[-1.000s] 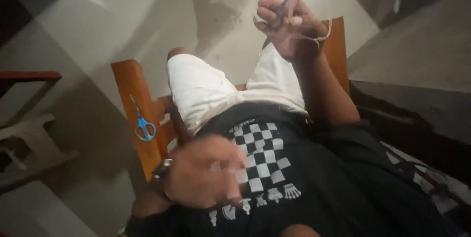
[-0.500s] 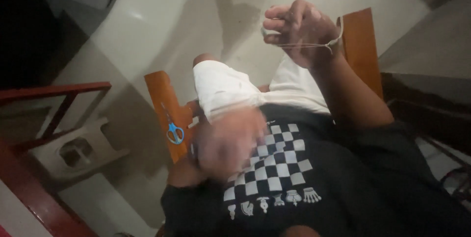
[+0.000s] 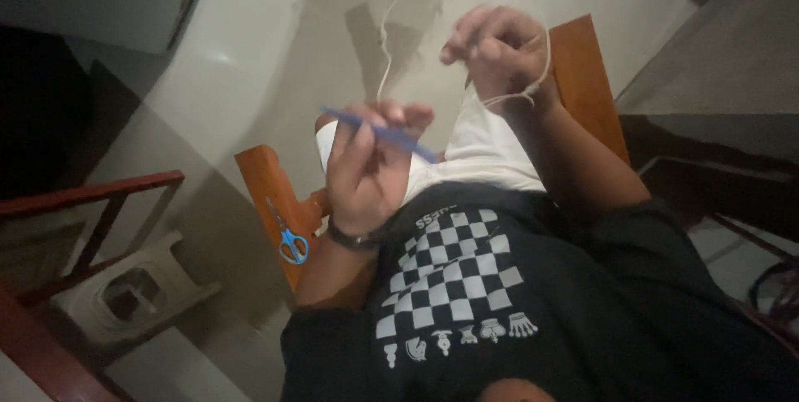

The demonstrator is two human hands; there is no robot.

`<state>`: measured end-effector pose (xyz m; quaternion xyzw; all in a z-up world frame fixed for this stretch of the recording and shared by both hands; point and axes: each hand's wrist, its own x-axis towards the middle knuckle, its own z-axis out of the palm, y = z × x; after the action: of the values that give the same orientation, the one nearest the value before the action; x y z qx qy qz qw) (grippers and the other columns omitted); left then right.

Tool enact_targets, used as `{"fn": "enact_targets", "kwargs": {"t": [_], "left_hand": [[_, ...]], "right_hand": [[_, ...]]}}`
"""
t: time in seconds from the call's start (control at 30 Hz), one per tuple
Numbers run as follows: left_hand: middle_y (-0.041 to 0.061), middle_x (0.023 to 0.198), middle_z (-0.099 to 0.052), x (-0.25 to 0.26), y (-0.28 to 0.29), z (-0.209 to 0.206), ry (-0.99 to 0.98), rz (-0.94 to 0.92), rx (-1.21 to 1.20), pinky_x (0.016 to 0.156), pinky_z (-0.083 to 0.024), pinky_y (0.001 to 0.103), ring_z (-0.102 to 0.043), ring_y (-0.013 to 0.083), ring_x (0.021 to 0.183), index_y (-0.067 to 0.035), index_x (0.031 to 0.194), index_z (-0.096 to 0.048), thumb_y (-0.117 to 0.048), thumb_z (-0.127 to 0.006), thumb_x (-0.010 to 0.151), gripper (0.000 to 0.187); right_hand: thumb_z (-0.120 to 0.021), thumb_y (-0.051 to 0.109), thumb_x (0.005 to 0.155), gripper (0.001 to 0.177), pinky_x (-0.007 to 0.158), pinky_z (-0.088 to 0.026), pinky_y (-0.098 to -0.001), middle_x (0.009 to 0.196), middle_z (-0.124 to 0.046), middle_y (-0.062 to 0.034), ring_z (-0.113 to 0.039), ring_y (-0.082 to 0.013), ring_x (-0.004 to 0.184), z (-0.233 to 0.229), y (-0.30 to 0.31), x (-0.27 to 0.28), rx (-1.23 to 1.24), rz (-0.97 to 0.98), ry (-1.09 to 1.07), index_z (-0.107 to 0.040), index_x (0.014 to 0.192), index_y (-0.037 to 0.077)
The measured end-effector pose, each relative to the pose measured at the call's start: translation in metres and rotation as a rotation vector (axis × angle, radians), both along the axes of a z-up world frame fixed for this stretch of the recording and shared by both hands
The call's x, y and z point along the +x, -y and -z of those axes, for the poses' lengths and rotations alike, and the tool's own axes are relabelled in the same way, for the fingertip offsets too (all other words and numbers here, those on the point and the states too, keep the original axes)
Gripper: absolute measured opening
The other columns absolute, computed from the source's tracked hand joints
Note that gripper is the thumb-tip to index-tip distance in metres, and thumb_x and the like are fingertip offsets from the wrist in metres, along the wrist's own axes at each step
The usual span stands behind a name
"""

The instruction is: A person is attempting to tie a knot in a fishing line using a knot-tying tool.

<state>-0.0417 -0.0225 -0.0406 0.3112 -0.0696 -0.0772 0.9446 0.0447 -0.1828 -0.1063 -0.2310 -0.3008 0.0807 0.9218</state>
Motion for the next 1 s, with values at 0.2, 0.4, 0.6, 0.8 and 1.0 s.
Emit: {"fn": "enact_targets", "kwargs": {"t": [0.2,0.4,0.6,0.8,1.0], "left_hand": [[0.009,0.106,-0.054,-0.023,-0.003,-0.019,0.174,0.145,-0.117,0.101,-0.038,0.044,-0.054,0.0263,0.106,-0.004,0.101,-0.053,-0.012,-0.045,0.094,0.013],[0.011,0.107,-0.048,-0.037,-0.008,-0.023,0.212,0.194,-0.124,0.101,-0.037,0.048,-0.048,0.0315,0.11,-0.005,0.097,-0.052,-0.013,-0.049,0.093,0.01],[0.011,0.113,-0.048,-0.036,-0.019,-0.013,0.253,0.247,-0.121,0.096,-0.042,0.042,-0.047,0.0302,0.116,-0.006,0.099,-0.055,-0.012,-0.05,0.093,0.011],[0.014,0.113,-0.052,-0.022,-0.018,0.004,0.096,0.125,-0.104,0.095,-0.044,0.041,-0.048,0.0349,0.112,-0.004,0.098,-0.053,-0.012,-0.049,0.092,0.01],[0.016,0.116,-0.051,-0.018,-0.008,0.001,0.088,0.225,-0.139,0.097,-0.044,0.041,-0.048,0.0348,0.113,-0.005,0.101,-0.051,-0.01,-0.05,0.092,0.01]], "right_hand": [[-0.041,0.003,0.094,0.022,0.049,-0.043,-0.0232,0.111,-0.044,-0.0157,-0.05,-0.0163,0.057,0.009,-0.035,0.025,-0.802,1.142,0.566,-0.043,0.117,0.002],[-0.049,-0.005,0.078,0.014,0.063,-0.04,-0.0349,0.075,-0.041,-0.011,-0.044,-0.0245,0.067,-0.032,-0.074,0.042,-0.675,1.292,0.604,-0.041,0.087,0.002],[-0.04,-0.007,0.084,0.015,0.048,-0.027,-0.0269,0.065,-0.031,-0.0045,-0.03,-0.0138,0.053,-0.07,-0.052,0.017,-0.637,1.039,0.14,-0.039,0.087,0.008],[-0.04,0.026,0.099,0.033,0.095,-0.047,-0.0268,0.12,-0.055,-0.0114,-0.055,-0.0187,0.11,-0.034,-0.032,0.006,0.231,-0.656,0.069,-0.05,0.12,0.002],[-0.006,0.058,0.091,0.082,0.114,-0.025,-0.0383,0.139,-0.037,-0.021,-0.037,-0.0283,0.13,-0.035,-0.019,0.004,0.507,-0.979,-0.002,-0.038,0.133,-0.004]]}}
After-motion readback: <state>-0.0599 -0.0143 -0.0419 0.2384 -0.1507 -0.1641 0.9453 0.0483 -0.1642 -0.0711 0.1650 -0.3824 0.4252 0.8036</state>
